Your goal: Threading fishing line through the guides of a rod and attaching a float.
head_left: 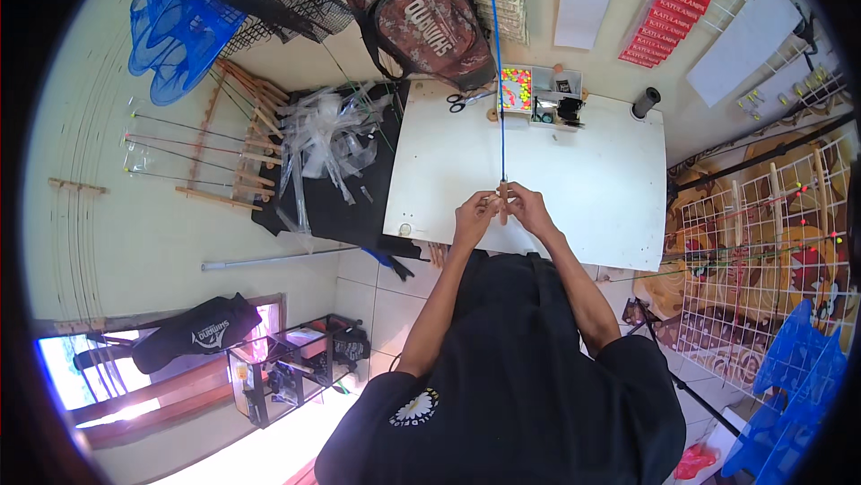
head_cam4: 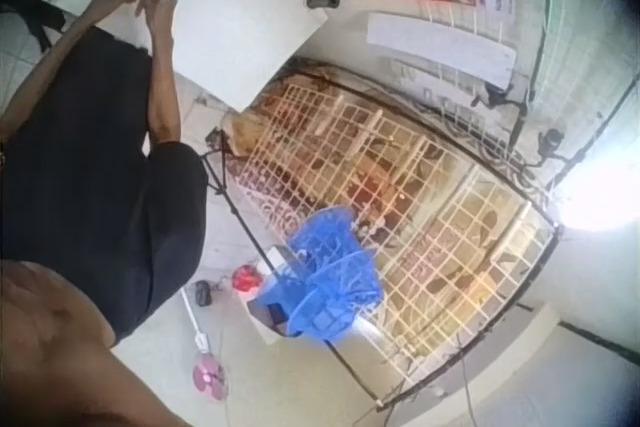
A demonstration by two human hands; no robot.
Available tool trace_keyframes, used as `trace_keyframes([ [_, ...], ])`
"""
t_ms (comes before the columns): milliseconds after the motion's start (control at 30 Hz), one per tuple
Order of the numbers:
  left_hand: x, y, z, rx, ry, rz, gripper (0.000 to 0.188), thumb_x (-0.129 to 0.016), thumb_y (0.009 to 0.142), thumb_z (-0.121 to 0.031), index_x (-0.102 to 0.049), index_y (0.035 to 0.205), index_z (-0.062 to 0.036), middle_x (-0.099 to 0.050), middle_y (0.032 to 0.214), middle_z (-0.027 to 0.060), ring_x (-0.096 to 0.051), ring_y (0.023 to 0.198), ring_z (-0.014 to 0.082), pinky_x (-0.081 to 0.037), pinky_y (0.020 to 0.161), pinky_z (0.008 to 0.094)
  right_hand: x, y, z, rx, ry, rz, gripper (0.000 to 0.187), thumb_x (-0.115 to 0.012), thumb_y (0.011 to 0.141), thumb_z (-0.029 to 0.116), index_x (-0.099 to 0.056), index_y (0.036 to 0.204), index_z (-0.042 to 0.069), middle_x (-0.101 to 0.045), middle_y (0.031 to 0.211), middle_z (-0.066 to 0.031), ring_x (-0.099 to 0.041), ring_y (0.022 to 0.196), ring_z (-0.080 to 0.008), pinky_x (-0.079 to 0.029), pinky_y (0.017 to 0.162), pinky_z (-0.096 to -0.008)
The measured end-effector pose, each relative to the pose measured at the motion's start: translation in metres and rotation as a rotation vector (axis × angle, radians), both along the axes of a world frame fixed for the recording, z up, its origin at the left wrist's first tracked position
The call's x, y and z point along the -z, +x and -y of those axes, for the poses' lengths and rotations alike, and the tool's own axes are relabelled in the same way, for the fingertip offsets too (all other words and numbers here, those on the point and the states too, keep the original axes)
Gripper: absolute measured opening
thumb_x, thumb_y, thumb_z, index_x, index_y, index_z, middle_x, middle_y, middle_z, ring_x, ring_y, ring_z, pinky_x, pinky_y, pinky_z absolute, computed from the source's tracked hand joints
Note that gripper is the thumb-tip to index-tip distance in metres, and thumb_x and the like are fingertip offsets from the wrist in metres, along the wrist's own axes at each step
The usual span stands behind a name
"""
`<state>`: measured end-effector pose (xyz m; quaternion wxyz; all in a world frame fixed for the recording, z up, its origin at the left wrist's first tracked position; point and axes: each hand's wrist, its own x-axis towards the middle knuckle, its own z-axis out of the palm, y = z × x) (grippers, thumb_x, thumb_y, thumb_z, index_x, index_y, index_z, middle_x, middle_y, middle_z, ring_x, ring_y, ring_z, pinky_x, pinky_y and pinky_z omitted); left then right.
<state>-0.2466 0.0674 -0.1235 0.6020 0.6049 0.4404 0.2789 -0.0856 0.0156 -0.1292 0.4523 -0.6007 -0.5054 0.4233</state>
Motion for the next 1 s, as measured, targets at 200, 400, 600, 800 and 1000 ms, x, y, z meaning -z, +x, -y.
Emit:
trace_keyframes([
  [200, -0.012, -0.009, 0.009, 0.048, 0.140, -0.086, 0.032, -0.072, 0.087, -0.019, -0.064, 0.110, 0.0018, -0.070, 0.092, 0.0103, -0.068, 0.084, 0.0138, -0.056, 0.077, 0.0268, 0.000, -0.012, 0.014, 0.045, 0.053, -0.004, 0.028, -0.062, 0.085, -0.001, -0.054, 0.112, 0.002, -0.070, 0.087, -0.0127, -0.068, 0.066, -0.0158, -0.049, 0.058, -0.0291],
  [400, -0.015, -0.041, 0.015, 0.174, 0.127, -0.131, 0.039, -0.073, 0.086, -0.019, -0.061, 0.117, 0.0000, -0.070, 0.101, 0.0152, -0.069, 0.092, 0.0195, -0.056, 0.082, 0.0322, -0.024, -0.043, 0.038, 0.077, 0.004, -0.002, 0.019, -0.063, 0.086, 0.000, -0.053, 0.102, 0.002, -0.068, 0.080, -0.0070, -0.068, 0.067, -0.0116, -0.051, 0.059, -0.0270],
  [600, -0.055, -0.043, 0.019, 0.244, 0.264, -0.083, 0.054, -0.069, 0.089, -0.021, -0.048, 0.135, -0.0023, -0.058, 0.129, 0.0200, -0.059, 0.115, 0.0271, -0.049, 0.096, 0.0382, -0.015, -0.079, 0.058, 0.122, 0.078, -0.041, 0.029, -0.051, 0.081, -0.013, -0.053, 0.107, 0.001, -0.068, 0.090, -0.0090, -0.068, 0.065, -0.0149, -0.052, 0.058, -0.0278],
  [800, -0.119, -0.035, 0.020, 0.202, 0.345, 0.124, 0.032, -0.058, 0.095, -0.010, -0.057, 0.124, 0.0025, -0.069, 0.108, 0.0186, -0.069, 0.099, 0.0247, -0.054, 0.086, 0.0341, -0.002, -0.119, 0.082, 0.142, 0.102, -0.076, 0.022, -0.047, 0.080, -0.015, -0.051, 0.094, 0.001, -0.065, 0.082, -0.0092, -0.067, 0.062, -0.0153, -0.052, 0.056, -0.0271],
  [1000, -0.123, -0.045, 0.040, 0.303, 0.247, 0.107, 0.026, -0.057, 0.096, -0.008, -0.062, 0.118, 0.0037, -0.071, 0.097, 0.0127, -0.069, 0.088, 0.0160, -0.056, 0.077, 0.0278, 0.004, -0.137, 0.113, 0.180, 0.165, -0.153, 0.013, -0.046, 0.091, -0.007, -0.045, 0.083, 0.003, -0.064, 0.082, -0.0092, -0.062, 0.064, -0.0129, -0.050, 0.051, -0.0302],
])
